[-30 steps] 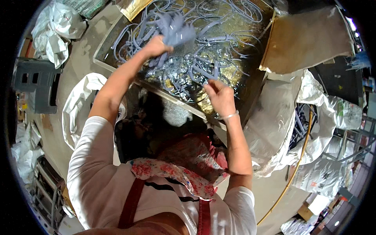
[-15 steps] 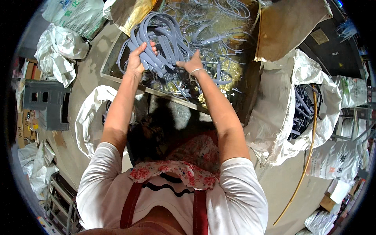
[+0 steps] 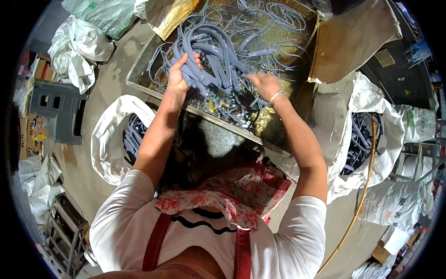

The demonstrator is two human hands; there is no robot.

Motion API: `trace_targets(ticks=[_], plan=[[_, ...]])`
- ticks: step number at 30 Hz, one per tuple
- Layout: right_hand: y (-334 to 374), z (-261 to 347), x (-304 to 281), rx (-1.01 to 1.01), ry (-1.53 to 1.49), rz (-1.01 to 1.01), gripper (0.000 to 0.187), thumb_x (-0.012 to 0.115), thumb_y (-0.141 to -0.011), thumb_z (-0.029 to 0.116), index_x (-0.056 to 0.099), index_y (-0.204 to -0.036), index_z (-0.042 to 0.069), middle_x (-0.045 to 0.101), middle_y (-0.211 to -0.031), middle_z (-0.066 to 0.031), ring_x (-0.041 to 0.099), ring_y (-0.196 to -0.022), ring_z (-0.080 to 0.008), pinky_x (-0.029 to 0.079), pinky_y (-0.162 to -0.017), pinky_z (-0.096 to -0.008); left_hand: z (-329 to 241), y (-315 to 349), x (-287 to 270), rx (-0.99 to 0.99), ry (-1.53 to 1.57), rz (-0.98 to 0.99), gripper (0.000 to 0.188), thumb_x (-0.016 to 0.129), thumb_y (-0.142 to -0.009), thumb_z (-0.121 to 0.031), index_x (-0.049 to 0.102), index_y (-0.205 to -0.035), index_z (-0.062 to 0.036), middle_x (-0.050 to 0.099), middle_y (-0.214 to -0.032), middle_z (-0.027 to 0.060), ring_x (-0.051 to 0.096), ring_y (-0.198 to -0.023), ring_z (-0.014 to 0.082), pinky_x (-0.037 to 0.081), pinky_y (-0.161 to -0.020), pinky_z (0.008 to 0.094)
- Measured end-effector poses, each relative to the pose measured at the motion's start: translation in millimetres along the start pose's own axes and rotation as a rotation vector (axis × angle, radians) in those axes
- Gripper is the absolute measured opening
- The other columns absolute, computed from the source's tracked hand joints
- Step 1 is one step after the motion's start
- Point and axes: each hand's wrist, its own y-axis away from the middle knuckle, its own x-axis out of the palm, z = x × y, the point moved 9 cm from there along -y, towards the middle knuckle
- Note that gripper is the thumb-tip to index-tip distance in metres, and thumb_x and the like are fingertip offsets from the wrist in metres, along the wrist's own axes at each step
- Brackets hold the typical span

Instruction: The person sorts a pile of tangled gray cables on a metal tray, untangling them by hand and placing them into a white sack. The person repeatedly picks up bundles of cables, separates them, and transfers them to the sack.

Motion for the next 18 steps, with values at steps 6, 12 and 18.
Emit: trace_targets(ticks=[6, 12, 18], plan=[[20.3, -38.3, -51.2, 0.551, -0.651, -0.191, 0.048, 0.047, -0.089, 0.044, 0.058, -0.075, -0.001, 0.05, -0.053, -0.0075, 0.049, -0.049, -0.017, 0.043, -0.049, -0.0305, -1.0, 4.1, 4.6, 0.061, -0.07, -0.054, 0.032, 0.053, -0.086, -0.021, 0.052, -0.104, 0.0054, 0.059, -0.093, 0.0134, 0.058, -0.082, 0.023, 0.049, -0.076, 0.0375], [13.3, -49.7, -69.7, 0.226, 0.059, -0.276, 0.045, 0.059, -0.081, 0.036, 0.059, -0.103, -0.003, 0.064, -0.089, -0.0172, 0.061, -0.084, -0.0286, 0.046, -0.074, -0.0353, 0.8, 4.5, 6.6, 0.031, -0.037, -0.069, 0.033, 0.055, -0.086, -0.02, 0.051, -0.107, 0.0056, 0.059, -0.096, 0.0141, 0.058, -0.085, 0.0239, 0.048, -0.079, 0.0377], [12.8, -32.6, -43.7, 0.43, -0.558, -0.195, 0.027, 0.062, -0.081, 0.023, 0.064, -0.086, -0.003, 0.062, -0.069, -0.0024, 0.052, -0.059, -0.0079, 0.042, -0.055, -0.0226, 7.5, 7.6, 16.0, 0.039, -0.093, -0.077, 0.032, 0.055, -0.084, -0.016, 0.05, -0.107, 0.007, 0.059, -0.098, 0.0157, 0.059, -0.088, 0.0252, 0.049, -0.081, 0.0386]])
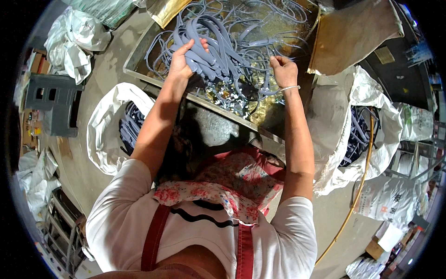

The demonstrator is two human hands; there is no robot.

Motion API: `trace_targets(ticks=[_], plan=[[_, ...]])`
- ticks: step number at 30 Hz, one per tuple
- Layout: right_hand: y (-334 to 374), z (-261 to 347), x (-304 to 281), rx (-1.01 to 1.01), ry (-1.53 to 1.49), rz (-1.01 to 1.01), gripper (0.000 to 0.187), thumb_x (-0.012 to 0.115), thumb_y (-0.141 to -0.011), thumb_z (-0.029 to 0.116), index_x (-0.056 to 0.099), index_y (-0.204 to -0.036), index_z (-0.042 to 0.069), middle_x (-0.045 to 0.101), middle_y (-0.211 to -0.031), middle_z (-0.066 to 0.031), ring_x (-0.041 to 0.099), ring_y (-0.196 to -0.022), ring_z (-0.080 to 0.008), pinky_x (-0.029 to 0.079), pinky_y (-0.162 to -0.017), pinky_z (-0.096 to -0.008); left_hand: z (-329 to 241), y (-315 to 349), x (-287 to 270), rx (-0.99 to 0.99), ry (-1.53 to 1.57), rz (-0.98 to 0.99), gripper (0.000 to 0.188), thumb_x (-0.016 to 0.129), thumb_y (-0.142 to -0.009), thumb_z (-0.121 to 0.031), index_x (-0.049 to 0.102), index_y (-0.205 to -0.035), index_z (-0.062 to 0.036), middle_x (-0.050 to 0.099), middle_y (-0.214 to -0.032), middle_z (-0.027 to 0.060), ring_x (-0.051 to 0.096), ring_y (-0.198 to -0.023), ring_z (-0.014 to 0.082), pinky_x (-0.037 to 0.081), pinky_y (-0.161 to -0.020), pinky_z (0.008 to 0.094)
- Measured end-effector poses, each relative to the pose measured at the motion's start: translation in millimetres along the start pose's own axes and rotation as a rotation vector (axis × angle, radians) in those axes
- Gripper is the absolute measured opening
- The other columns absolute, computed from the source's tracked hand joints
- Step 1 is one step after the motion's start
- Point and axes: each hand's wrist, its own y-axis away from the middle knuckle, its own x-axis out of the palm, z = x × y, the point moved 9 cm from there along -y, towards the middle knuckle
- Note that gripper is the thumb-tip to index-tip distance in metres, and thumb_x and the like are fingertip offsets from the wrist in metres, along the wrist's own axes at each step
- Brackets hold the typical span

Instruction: The person sorts a pile of tangled gray cables on a metal tray, untangling them by hand and placing them into a white sack. The person repeatedly picks up bundles of cables, separates them, and transfers them to the sack.

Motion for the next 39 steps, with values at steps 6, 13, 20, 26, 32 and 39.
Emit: trace_targets(ticks=[6, 13, 20, 26, 32, 39], plan=[[15.2, 17.3, 25.3, 0.248, -0.386, 0.081, 0.021, 0.06, -0.084, 0.018, 0.06, -0.08, -0.003, 0.06, -0.068, -0.0054, 0.054, -0.055, -0.0095, 0.044, -0.05, -0.0209, 20.5, 0.2, 1.1, -0.118, -0.091, 0.025, 0.035, 0.056, -0.083, -0.019, 0.053, -0.104, 0.009, 0.061, -0.096, 0.0173, 0.061, -0.088, 0.0278, 0.05, -0.081, 0.0407], [17.4, 52.1, 45.8, 0.31, -0.472, 0.195, 0.027, 0.058, -0.084, 0.025, 0.055, -0.085, -0.002, 0.06, -0.074, -0.0082, 0.062, -0.068, -0.0162, 0.049, -0.056, -0.0247, 37.5, 9.4, 14.4, -0.229, -0.209, 0.086, 0.039, 0.056, -0.084, -0.022, 0.053, -0.108, 0.0085, 0.06, -0.1, 0.0175, 0.06, -0.091, 0.0254, 0.049, -0.084, 0.0388], [19.5, 73.0, 96.7, 0.607, -0.805, 0.428, 0.08, 0.057, -0.073, 0.062, 0.048, -0.109, -0.008, 0.058, -0.092, -0.018, 0.057, -0.091, -0.0319, 0.046, -0.083, -0.044, 55.1, 35.7, 60.0, -0.169, -0.653, 0.352, 0.05, 0.063, -0.078, -0.005, 0.04, -0.122, 0.0051, 0.061, -0.095, 0.0167, 0.062, -0.084, 0.0243, 0.053, -0.075, 0.0347], [21.7, 68.9, 111.0, 0.47, -0.833, 0.47, 0.019, 0.064, -0.08, 0.018, 0.059, -0.087, 0.001, 0.058, -0.078, -0.0075, 0.056, -0.065, -0.0177, 0.051, -0.062, -0.0314, 63.2, 47.7, 72.9, -0.119, -0.71, 0.563, 0.064, 0.066, -0.075, -0.004, 0.032, -0.129, -0.0002, 0.057, -0.103, 0.0122, 0.06, -0.09, 0.0207, 0.05, -0.079, 0.0329], [36.5, 61.5, 113.1, 0.518, -0.952, 0.465, 0.015, 0.063, -0.079, 0.01, 0.059, -0.089, 0.0, 0.061, -0.084, -0.0103, 0.061, -0.072, -0.0211, 0.051, -0.07, -0.0345, 64.0, 43.6, 59.0, -0.052, -0.935, 0.517, 0.064, 0.072, -0.072, -0.015, 0.039, -0.125, -0.0008, 0.049, -0.115, 0.0058, 0.045, -0.105, 0.0162, 0.037, -0.093, 0.031], [42.1, 58.8, 123.7, 0.539, -1.003, 0.47, 0.022, 0.059, -0.08, 0.005, 0.055, -0.098, -0.006, 0.061, -0.09, -0.0161, 0.062, -0.081, -0.0265, 0.052, -0.077, -0.0404, 62.4, 42.4, 51.3, -0.093, -0.961, 0.469, 0.053, 0.07, -0.075, -0.017, 0.046, -0.119, 0.0009, 0.054, -0.109, 0.0065, 0.049, -0.1, 0.0158, 0.039, -0.091, 0.03]])
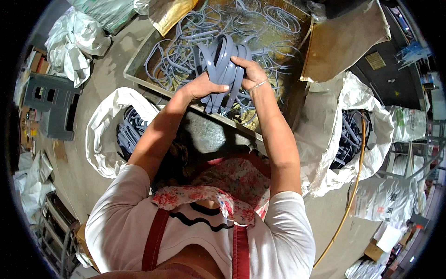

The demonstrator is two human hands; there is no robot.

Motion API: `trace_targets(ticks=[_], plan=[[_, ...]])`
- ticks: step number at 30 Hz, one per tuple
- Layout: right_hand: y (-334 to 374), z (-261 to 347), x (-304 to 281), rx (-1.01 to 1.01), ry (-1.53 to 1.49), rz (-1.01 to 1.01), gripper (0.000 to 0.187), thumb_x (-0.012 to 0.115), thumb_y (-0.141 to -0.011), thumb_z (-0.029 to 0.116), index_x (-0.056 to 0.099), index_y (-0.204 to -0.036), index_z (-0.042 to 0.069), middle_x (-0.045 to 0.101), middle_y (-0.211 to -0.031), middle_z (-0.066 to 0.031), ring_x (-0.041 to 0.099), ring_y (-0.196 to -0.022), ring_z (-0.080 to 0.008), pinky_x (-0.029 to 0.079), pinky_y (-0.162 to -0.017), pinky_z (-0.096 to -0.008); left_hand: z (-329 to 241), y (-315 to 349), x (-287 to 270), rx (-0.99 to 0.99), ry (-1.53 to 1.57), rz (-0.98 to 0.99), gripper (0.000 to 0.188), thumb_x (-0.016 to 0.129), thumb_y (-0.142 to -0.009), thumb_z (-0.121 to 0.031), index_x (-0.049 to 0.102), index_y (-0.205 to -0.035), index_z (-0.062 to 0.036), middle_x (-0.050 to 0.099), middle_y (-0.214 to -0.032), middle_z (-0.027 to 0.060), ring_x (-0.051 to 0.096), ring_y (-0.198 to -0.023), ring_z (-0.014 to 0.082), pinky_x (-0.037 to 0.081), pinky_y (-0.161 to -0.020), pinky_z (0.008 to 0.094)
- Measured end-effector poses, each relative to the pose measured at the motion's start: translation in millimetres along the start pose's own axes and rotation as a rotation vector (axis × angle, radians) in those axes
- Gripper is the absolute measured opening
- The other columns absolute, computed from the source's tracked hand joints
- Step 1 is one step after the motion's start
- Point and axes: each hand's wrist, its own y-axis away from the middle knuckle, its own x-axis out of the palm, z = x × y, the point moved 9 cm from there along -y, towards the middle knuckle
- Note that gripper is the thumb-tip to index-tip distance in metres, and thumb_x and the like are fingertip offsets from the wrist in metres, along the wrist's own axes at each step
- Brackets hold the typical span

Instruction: The person sorts a pile of tangled gray cables on a metal tray, untangling them by hand and placing them into a white sack. The person repeatedly picks up bundles of cables, separates them, and transfers them to the sack.

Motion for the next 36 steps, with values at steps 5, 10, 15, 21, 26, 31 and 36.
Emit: trace_targets(ticks=[5, 10, 15, 21, 26, 31, 36], plan=[[4.9, 17.1, -12.7, -0.101, -0.021, -0.028, 0.026, 0.058, -0.078, 0.003, 0.053, -0.1, -0.01, 0.061, -0.091, -0.0188, 0.062, -0.082, -0.0279, 0.053, -0.075, -0.0402, 18.8, -2.9, -33.8, -0.078, 0.62, -0.182, 0.036, 0.056, -0.085, -0.008, 0.046, -0.116, 0.0076, 0.058, -0.104, 0.0184, 0.061, -0.087, 0.0206, 0.049, -0.08, 0.0294], [46.8, 33.9, 37.6, -0.283, 0.406, 0.1, 0.026, 0.065, -0.071, -0.001, 0.058, -0.095, -0.008, 0.064, -0.085, -0.013, 0.062, -0.075, -0.02, 0.052, -0.072, -0.0317, 41.2, -2.5, -75.7, -0.158, 0.688, -0.356, 0.053, 0.06, -0.083, -0.034, 0.047, -0.112, 0.0075, 0.057, -0.102, 0.0214, 0.061, -0.083, 0.0217, 0.053, -0.072, 0.0347], [86.2, -18.4, 68.3, -0.291, 1.478, 0.385, 0.021, 0.074, -0.068, 0.01, 0.063, -0.085, 0.002, 0.061, -0.07, -0.0023, 0.054, -0.063, -0.008, 0.046, -0.063, -0.0222, 10.1, -8.1, -57.4, -0.042, 1.163, 0.001, 0.072, 0.061, -0.075, -0.054, 0.049, -0.109, 0.0075, 0.058, -0.102, 0.0214, 0.06, -0.09, 0.0265, 0.052, -0.077, 0.0396], [91.3, -54.1, 64.4, -0.349, 1.536, 0.678, 0.022, 0.064, -0.059, -0.002, 0.062, -0.08, 0.002, 0.062, -0.079, -0.0076, 0.057, -0.074, -0.0175, 0.044, -0.08, -0.03, -26.3, 8.0, -38.5, 0.025, 1.365, -0.202, 0.036, 0.06, -0.079, -0.022, 0.053, -0.1, 0.0061, 0.056, -0.106, 0.0211, 0.06, -0.086, 0.0269, 0.053, -0.076, 0.036], [83.2, -52.1, 57.5, -0.343, 1.627, 0.69, 0.046, 0.074, -0.056, 0.006, 0.06, -0.101, 0.006, 0.056, -0.111, -0.014, 0.05, -0.109, -0.0232, 0.023, -0.106, -0.0388, -40.1, 7.6, -37.3, 0.125, 1.231, -0.104, 0.033, 0.061, -0.074, -0.011, 0.049, -0.102, 0.0026, 0.054, -0.082, 0.0095, 0.051, -0.065, 0.018, 0.047, -0.065, 0.0323], [60.6, 5.7, 14.3, -0.4, 0.972, 0.268, 0.094, 0.08, -0.059, 0.02, 0.027, -0.135, 0.0, 0.031, -0.138, -0.0151, 0.028, -0.129, -0.025, 0.019, -0.107, -0.034, -51.0, 15.5, -29.4, 0.061, 1.292, -0.094, 0.028, 0.056, -0.073, -0.015, 0.047, -0.095, -0.0002, 0.047, -0.069, 0.0052, 0.045, -0.056, 0.014, 0.04, -0.056, 0.0275], [31.4, -43.3, -4.3, 0.119, -0.003, 0.204, 0.042, 0.064, -0.075, 0.011, 0.051, -0.111, -0.005, 0.06, -0.101, -0.0174, 0.062, -0.083, -0.0255, 0.052, -0.078, -0.0366, -96.6, 25.3, 16.8, 0.308, 1.351, 0.527, 0.035, 0.059, -0.077, -0.026, 0.042, -0.096, -0.002, 0.045, -0.065, 0.003, 0.045, -0.047, 0.0118, 0.036, -0.045, 0.026]])
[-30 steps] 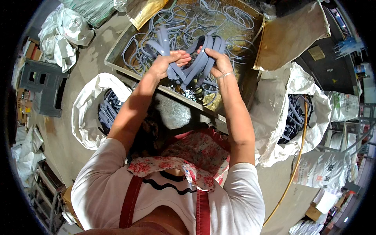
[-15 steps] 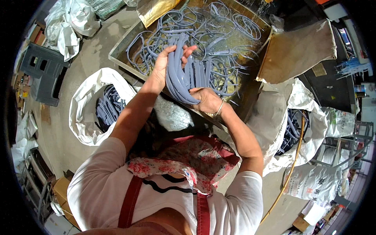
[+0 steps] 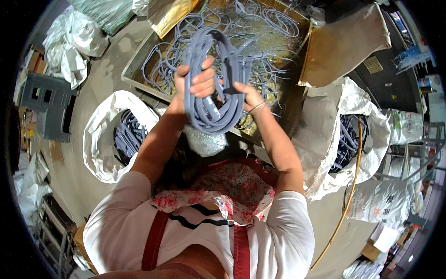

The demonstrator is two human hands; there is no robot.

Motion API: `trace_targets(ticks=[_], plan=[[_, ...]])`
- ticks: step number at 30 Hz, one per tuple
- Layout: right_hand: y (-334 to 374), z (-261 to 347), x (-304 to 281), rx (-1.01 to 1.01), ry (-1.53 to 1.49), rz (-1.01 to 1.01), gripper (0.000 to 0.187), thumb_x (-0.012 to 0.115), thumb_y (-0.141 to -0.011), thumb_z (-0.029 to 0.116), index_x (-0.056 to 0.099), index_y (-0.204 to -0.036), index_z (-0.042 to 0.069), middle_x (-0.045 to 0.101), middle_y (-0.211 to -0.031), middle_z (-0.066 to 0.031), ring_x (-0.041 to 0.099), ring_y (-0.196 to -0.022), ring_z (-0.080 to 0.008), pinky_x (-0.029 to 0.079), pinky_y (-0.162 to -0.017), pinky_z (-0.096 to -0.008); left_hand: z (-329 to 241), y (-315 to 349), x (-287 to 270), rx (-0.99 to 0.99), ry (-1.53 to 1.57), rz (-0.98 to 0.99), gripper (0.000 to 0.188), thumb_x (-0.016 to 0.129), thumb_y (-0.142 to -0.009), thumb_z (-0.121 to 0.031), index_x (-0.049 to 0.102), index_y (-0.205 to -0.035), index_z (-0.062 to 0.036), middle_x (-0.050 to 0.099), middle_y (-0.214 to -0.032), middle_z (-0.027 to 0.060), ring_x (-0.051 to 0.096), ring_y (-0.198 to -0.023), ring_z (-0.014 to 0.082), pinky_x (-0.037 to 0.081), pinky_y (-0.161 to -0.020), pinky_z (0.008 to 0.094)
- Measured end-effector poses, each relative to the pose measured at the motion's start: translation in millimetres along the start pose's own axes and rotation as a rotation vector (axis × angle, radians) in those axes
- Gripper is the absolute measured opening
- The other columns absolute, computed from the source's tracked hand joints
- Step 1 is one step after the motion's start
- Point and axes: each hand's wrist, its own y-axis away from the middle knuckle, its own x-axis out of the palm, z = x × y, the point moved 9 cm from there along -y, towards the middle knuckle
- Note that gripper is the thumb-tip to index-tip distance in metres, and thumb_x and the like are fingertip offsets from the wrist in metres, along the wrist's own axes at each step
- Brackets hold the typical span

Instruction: The person sorts a pile of tangled gray cables on a metal tray, untangling them by hand and placing them into a white sack. The person repeatedly picks up bundles of cables, separates them, and transfers them to the sack.

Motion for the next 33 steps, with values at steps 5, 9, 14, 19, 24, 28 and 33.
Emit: trace_targets(ticks=[5, 9, 14, 19, 24, 28, 33], plan=[[-9.8, -11.3, 0.9, -0.01, 0.21, 0.02, 0.045, 0.061, -0.076, 0.007, 0.046, -0.117, -0.003, 0.062, -0.096, -0.0152, 0.063, -0.083, -0.0237, 0.052, -0.076, -0.0351, -4.3, 5.1, 12.6, -0.018, 0.062, 0.135, 0.034, 0.059, -0.081, -0.028, 0.039, -0.094, -0.0026, 0.045, -0.064, 0.0031, 0.046, -0.046, 0.0122, 0.037, -0.044, 0.0271], [-9.1, -16.2, 21.0, 0.006, 0.02, 0.065, 0.047, 0.06, -0.075, 0.007, 0.045, -0.119, -0.001, 0.062, -0.096, -0.0166, 0.063, -0.084, -0.0254, 0.051, -0.078, -0.037, -6.7, 8.8, 21.0, -0.04, 0.059, 0.178, 0.034, 0.057, -0.081, -0.028, 0.039, -0.094, -0.0024, 0.045, -0.064, 0.0036, 0.046, -0.045, 0.0123, 0.038, -0.044, 0.027], [-28.8, -11.1, -3.5, -0.142, 0.409, -0.208, 0.028, 0.062, -0.07, 0.001, 0.058, -0.096, -0.006, 0.063, -0.085, -0.0155, 0.062, -0.077, -0.0241, 0.05, -0.072, -0.0336, -12.6, 16.6, 10.7, -0.074, -0.003, 0.18, 0.041, 0.058, -0.08, -0.028, 0.04, -0.103, 0.0001, 0.045, -0.065, 0.0047, 0.048, -0.048, 0.0136, 0.04, -0.048, 0.0296], [-46.6, -10.4, -61.5, -0.153, 0.599, -0.525, 0.017, 0.063, -0.056, -0.005, 0.06, -0.073, -0.006, 0.061, -0.07, -0.011, 0.058, -0.055, -0.0221, 0.047, -0.054, -0.034, -68.0, 74.2, -87.6, 0.139, -0.46, -0.811, 0.053, 0.047, -0.076, -0.036, 0.051, -0.11, 0.0044, 0.059, -0.084, 0.0138, 0.058, -0.076, 0.0243, 0.048, -0.068, 0.038], [-90.4, -2.6, -164.0, -0.016, 1.54, -0.813, 0.025, 0.059, -0.065, 0.019, 0.062, -0.062, -0.006, 0.062, -0.078, -0.0269, 0.061, -0.081, -0.0385, 0.047, -0.076, -0.0409, -169.8, 195.9, -186.5, 0.094, -0.877, -1.578, 0.016, 0.048, -0.076, -0.02, 0.055, -0.078, -0.0059, 0.059, -0.075, 0.0059, 0.057, -0.068, 0.0174, 0.047, -0.066, 0.0325], [-105.1, -9.4, -197.8, 0.117, 1.687, -1.075, 0.028, 0.052, -0.067, 0.013, 0.061, -0.086, -0.006, 0.06, -0.097, -0.0257, 0.059, -0.093, -0.0373, 0.046, -0.084, -0.0383, -181.7, 173.8, -116.3, 0.537, -0.668, -1.577, 0.014, 0.051, -0.077, -0.016, 0.053, -0.08, -0.0028, 0.058, -0.079, 0.0063, 0.058, -0.07, 0.0148, 0.044, -0.055, 0.0255], [-132.4, -34.8, -211.9, 0.204, 1.706, -1.103, 0.03, 0.055, -0.069, 0.018, 0.063, -0.088, -0.003, 0.06, -0.1, -0.0235, 0.057, -0.099, -0.0352, 0.046, -0.084, -0.0389, -191.4, 177.4, -69.9, 0.612, -0.882, -1.56, 0.022, 0.048, -0.085, -0.014, 0.052, -0.099, 0.0022, 0.06, -0.091, 0.0104, 0.061, -0.081, 0.0192, 0.052, -0.065, 0.0264]])
